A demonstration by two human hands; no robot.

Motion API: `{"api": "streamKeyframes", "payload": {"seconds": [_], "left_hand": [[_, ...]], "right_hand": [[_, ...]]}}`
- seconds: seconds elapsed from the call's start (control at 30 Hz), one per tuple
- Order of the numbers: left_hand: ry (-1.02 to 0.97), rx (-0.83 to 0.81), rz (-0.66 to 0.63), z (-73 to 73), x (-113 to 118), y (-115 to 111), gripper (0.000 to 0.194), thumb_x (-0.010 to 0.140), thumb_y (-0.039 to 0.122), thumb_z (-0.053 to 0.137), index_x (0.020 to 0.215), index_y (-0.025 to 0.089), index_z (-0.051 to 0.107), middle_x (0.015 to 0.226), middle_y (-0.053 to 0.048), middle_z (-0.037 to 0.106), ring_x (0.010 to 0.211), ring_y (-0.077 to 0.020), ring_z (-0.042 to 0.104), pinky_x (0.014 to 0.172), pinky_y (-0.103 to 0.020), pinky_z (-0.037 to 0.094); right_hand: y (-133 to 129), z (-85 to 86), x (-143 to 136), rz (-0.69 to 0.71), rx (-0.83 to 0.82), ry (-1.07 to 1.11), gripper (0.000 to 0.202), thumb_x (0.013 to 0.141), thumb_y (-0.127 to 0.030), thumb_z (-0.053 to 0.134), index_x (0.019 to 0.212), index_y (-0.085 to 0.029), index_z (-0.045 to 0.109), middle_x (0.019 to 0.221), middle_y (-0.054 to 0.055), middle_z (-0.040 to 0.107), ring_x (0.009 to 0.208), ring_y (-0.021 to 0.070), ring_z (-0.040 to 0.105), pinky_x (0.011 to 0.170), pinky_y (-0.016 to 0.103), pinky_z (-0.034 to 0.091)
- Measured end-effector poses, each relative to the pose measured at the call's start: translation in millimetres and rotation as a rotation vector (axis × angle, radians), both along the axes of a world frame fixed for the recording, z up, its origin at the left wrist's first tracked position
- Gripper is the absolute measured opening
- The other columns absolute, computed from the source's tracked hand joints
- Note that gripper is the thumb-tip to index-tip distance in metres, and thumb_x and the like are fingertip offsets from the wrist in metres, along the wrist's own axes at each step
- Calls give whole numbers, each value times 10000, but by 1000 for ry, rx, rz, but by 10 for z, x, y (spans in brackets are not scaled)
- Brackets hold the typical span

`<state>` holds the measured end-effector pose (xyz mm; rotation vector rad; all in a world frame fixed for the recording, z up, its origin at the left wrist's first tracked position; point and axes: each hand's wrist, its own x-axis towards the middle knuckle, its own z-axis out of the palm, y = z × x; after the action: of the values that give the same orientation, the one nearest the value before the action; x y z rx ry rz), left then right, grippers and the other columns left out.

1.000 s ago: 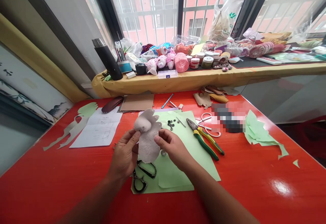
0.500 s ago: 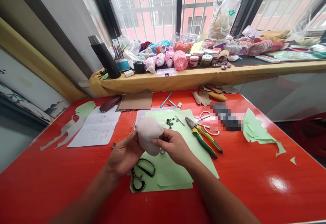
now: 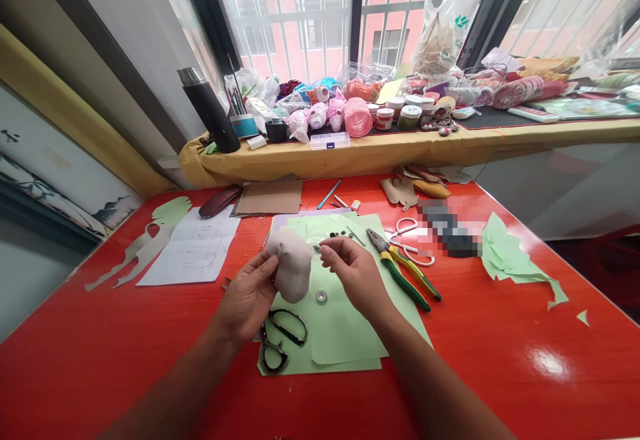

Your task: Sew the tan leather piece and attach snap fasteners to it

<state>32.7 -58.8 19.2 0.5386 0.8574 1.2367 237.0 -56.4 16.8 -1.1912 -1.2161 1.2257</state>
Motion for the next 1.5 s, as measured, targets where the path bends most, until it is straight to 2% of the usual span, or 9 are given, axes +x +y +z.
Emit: {"api": "streamKeyframes", "payload": {"seconds": [0.2,0.3,0.47,0.67,0.77,1.0,1.13,1.27,1.5], "left_hand": [[-113,-18,-106,27,42,-49,271,834,298,831,1081,196,787,1062,-48,785,955,-187,704,777,-258,542],[-149,2,-105,13,56,-59,264,842,266,820,1098,211,786,1119,-46,784,1025,-199,710,855,-279,551],[-200,5,-85,-68,114,-83,265,799,244,860,1054,230,793,1122,-30,791,1058,-197,711,963,-317,528],[-235,-31,-267,-29,121,-118,242,820,275,834,1053,224,795,1077,-36,785,1034,-212,682,921,-345,525],[-305,-45,-278,-5,96,-116,245,833,352,834,1031,212,796,1049,-34,783,1027,-211,672,934,-352,526],[-350,-140,-221,-20,88,-100,262,740,301,939,870,143,774,804,0,717,690,-107,591,735,-267,525],[-329,-145,-250,14,111,-111,292,726,297,955,858,118,767,741,4,670,628,-77,543,632,-212,476],[-323,-162,-294,19,102,-131,306,712,299,961,828,109,751,700,4,631,613,-76,518,623,-207,468],[-340,-196,-373,40,64,-120,364,682,283,969,704,114,648,607,41,482,545,-60,401,539,-192,400]], "right_hand": [[4,-75,-49,65,-83,37,492,884,-615,734,1160,-209,714,1069,74,740,974,237,671,842,367,531],[6,-84,-65,81,-166,151,508,883,-652,720,1126,-206,731,1076,78,738,952,231,669,839,359,532],[-47,-51,-128,237,-287,403,560,895,-702,681,1070,-175,758,961,95,749,820,220,663,764,348,524],[-86,-24,-122,267,-338,465,448,780,-558,866,1034,-196,791,965,76,761,826,214,634,682,296,463],[-88,-11,-85,296,-355,498,433,763,-505,896,1049,-196,795,971,70,764,813,206,633,682,291,451],[-112,-57,-88,367,-339,599,513,729,-539,919,1040,-150,796,982,92,767,876,226,650,770,318,476],[-119,-116,-97,402,-348,641,541,726,-500,935,1106,-145,787,1013,98,772,883,228,668,805,333,495],[-123,-121,-82,413,-367,640,496,742,-411,944,1134,-149,789,1023,90,780,893,214,685,808,314,510],[-142,-113,-61,457,-408,647,395,735,-419,949,964,-131,806,810,39,748,698,131,632,653,233,475]]}}
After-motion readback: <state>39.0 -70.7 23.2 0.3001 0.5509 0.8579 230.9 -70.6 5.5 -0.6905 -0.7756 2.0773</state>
